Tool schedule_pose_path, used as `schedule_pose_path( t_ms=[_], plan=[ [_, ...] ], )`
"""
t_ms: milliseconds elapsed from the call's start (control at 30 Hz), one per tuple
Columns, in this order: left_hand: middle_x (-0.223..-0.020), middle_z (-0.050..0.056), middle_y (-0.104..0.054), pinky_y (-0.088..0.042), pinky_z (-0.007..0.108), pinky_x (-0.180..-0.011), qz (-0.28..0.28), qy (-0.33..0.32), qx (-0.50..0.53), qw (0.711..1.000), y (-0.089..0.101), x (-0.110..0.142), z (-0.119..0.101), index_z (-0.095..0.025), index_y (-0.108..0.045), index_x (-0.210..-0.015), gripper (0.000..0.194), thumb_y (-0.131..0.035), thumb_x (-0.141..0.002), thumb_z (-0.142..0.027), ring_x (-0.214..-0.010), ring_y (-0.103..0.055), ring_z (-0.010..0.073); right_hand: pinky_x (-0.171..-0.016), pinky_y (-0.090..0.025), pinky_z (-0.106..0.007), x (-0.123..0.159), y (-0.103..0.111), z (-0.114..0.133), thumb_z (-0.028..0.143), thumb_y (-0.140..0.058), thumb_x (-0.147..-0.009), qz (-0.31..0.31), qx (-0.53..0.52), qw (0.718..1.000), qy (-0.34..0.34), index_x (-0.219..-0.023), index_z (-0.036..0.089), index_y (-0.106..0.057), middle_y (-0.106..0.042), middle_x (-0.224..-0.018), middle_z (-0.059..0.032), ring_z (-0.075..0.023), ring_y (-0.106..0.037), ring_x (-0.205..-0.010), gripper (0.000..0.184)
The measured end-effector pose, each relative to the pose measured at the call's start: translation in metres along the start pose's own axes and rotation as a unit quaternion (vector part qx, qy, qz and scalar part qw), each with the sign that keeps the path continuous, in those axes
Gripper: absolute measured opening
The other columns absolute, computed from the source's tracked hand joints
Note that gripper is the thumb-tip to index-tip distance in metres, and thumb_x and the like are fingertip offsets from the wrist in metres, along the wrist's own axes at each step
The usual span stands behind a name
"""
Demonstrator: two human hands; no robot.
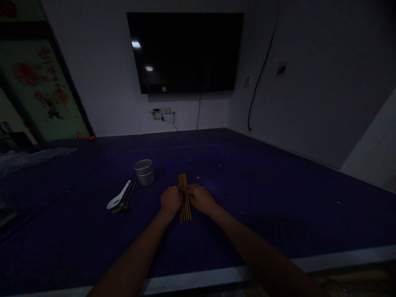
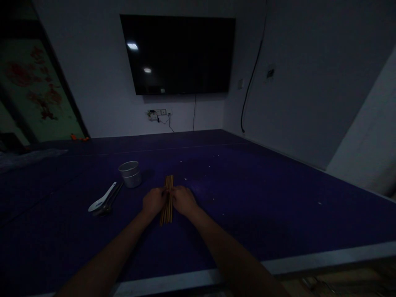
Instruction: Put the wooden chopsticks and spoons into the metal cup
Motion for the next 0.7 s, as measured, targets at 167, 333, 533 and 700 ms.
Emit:
schedule_pose_path(
  t_ms=[167, 333, 533, 700],
  plan=[
    [-0.096, 0.011, -0.069, -0.049, 0.027, -0.073, -0.001, 0.01, 0.001, 1.0, 0.0005, 0.0001, 0.0004, -0.022, -0.066, -0.105, 0.042, -0.03, -0.09, -0.038, -0.091, -0.065, 0.0211, -0.096, -0.038, -0.031, 0.0002, 0.0012, 0.0019, 0.01, -0.039, -0.084, 0.003, 0.006, 1.0, 0.006, -0.11, 0.022, -0.063, -0.063, -0.116, -0.0056, -0.0167, -0.054, -0.11, 0.037],
    [-0.094, 0.011, -0.069, -0.049, 0.028, -0.071, 0.0, 0.011, -0.002, 1.0, 0.0014, 0.0006, -0.0007, -0.022, -0.066, -0.103, 0.042, -0.03, -0.09, -0.037, -0.09, -0.065, 0.022, -0.096, -0.038, -0.032, 0.0006, 0.003, 0.0028, 0.011, -0.04, -0.084, 0.013, 0.004, 1.0, -0.008, -0.109, 0.022, -0.064, -0.064, -0.113, -0.0061, -0.0176, -0.055, -0.11, 0.037],
    [-0.094, 0.012, -0.069, -0.049, 0.03, -0.072, -0.002, 0.01, -0.01, 1.0, 0.0005, -0.0005, -0.0016, -0.02, -0.068, -0.101, 0.043, -0.029, -0.091, -0.036, -0.09, -0.065, 0.023, -0.096, -0.038, -0.03, 0.0006, 0.0029, 0.0037, 0.011, -0.039, -0.085, 0.012, 0.012, 1.0, -0.004, -0.112, 0.022, -0.063, -0.064, -0.114, -0.006, -0.0172, -0.055, -0.111, 0.037],
    [-0.095, 0.014, -0.069, -0.049, 0.03, -0.072, 0.004, 0.008, -0.023, 1.0, -0.0011, -0.0025, -0.0026, -0.019, -0.067, -0.104, 0.043, -0.029, -0.091, -0.035, -0.092, -0.065, 0.0242, -0.095, -0.038, -0.029, 0.0008, 0.0037, 0.0049, 0.011, -0.038, -0.086, 0.012, 0.013, 1.0, 0.0, -0.11, 0.02, -0.063, -0.063, -0.115, -0.0069, -0.0168, -0.055, -0.11, 0.036]
  ],
)
Point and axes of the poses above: each hand's wrist, its own x-axis away from the middle knuckle, its own y-axis out of the back of the hand, z = x × y, the point moved 7 cm from there along -x, towards the middle knuckle
